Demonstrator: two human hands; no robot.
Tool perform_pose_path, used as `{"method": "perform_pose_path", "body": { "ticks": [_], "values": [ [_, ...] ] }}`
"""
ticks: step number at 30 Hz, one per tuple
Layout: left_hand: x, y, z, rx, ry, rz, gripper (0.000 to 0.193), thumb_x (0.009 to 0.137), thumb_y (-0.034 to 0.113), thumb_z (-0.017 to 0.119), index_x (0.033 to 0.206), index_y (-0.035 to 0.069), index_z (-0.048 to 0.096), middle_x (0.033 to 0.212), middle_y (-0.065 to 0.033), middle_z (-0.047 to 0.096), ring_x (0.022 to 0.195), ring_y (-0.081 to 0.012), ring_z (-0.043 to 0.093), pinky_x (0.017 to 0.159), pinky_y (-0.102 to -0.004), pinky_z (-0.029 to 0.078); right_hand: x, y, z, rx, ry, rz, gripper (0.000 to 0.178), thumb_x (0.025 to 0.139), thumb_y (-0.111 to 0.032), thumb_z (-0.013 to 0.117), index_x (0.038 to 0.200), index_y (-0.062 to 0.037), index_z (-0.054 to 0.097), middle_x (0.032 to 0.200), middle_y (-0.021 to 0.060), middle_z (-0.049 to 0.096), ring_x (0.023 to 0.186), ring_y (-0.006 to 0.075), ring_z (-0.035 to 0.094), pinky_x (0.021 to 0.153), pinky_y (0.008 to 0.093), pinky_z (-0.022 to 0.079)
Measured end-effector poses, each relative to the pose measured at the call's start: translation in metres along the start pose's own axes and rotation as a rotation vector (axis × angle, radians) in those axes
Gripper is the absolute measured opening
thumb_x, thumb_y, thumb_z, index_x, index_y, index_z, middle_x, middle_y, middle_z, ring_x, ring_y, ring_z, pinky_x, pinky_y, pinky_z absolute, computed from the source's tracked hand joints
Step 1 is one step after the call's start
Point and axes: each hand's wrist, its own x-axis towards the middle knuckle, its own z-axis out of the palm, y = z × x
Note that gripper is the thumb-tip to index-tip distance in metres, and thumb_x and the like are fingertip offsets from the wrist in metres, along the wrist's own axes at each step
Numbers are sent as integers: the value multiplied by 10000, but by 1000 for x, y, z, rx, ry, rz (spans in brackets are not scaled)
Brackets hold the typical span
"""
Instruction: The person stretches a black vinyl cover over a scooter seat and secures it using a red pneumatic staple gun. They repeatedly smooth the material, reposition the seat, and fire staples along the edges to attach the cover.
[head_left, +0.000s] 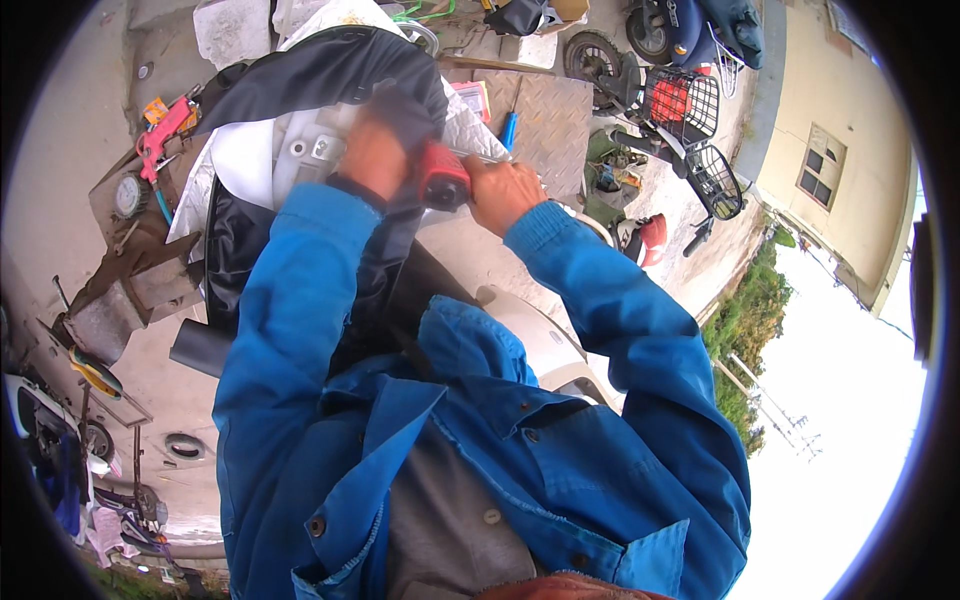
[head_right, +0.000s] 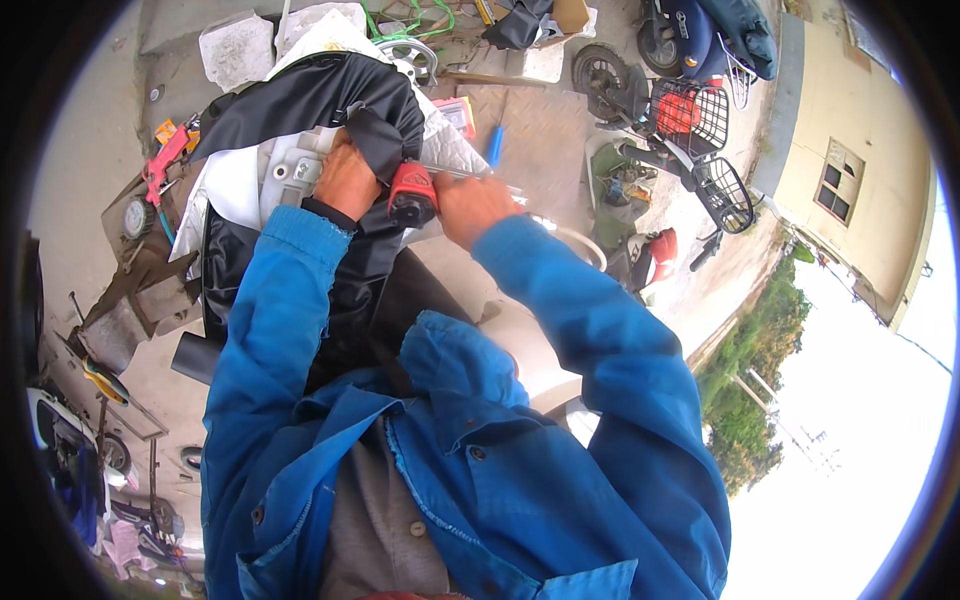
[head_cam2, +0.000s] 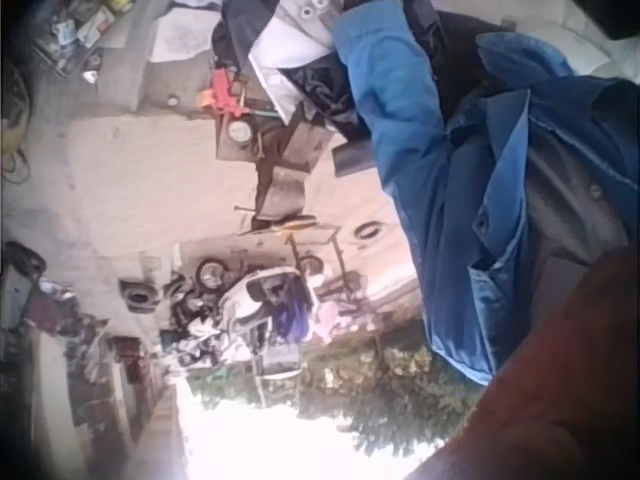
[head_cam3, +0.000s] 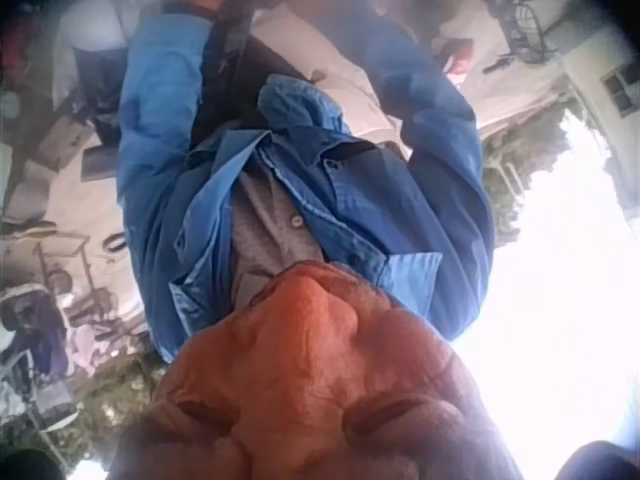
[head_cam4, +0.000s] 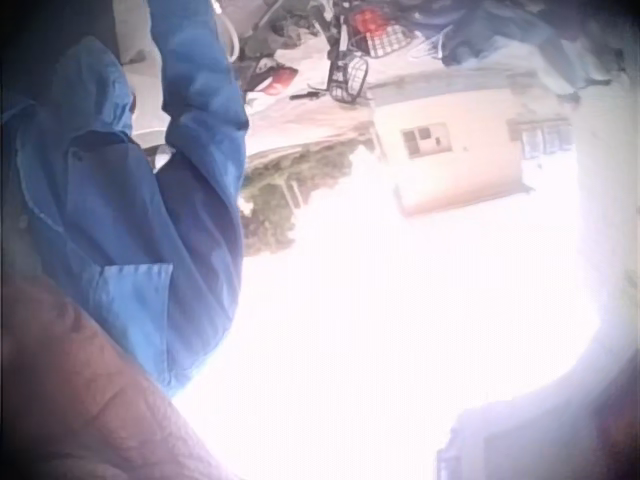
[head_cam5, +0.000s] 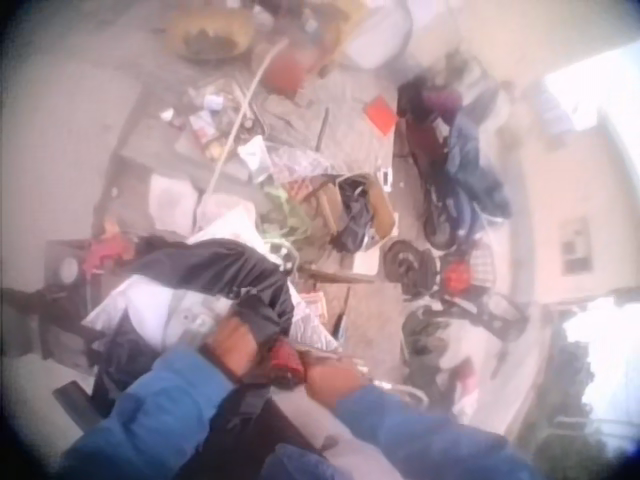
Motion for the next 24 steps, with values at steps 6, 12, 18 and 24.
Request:
{"method": "perform_pose_path", "body": {
  "ticks": [6, 12, 18, 24],
  "values": [
    [6, 11, -14, 179, -140, -94, 429, 749, -10, 783, 1164, 62, 705, 1101, -229, 708, 1094, -465, 650, 925, -557, 563, -31, 31, 25, 136, 147, -32, 301, 870, -144, 705, 1168, -103, 684, 879, 213, 755, 832, 442, 729, 785, 563, 575],
    [4, 10, -14, 179, -136, -55, 388, 756, -14, 777, 1130, 57, 706, 1100, -236, 712, 1078, -479, 658, 922, -559, 563, -15, 10, 4, 107, 70, -72, 370, 818, -128, 731, 1180, -71, 683, 894, 230, 757, 880, 450, 738, 825, 553, 586],
    [-5, -6, 3, -30, 49, 3, 348, 784, -9, 753, 1119, 78, 709, 1106, -217, 710, 1078, -478, 644, 925, -555, 546, 0, 4, 3, 62, -10, -48, 310, 873, -168, 728, 1165, -72, 689, 878, 234, 759, 863, 453, 748, 831, 572, 582],
    [-9, -21, 21, -72, 144, 45, 288, 864, 112, 698, 1150, 135, 719, 1189, -171, 705, 1132, -443, 623, 977, -509, 517, 6, -12, 4, -23, -46, -19, 253, 900, -129, 671, 1144, -64, 693, 877, 240, 764, 837, 449, 759, 773, 560, 600]
  ]
}}
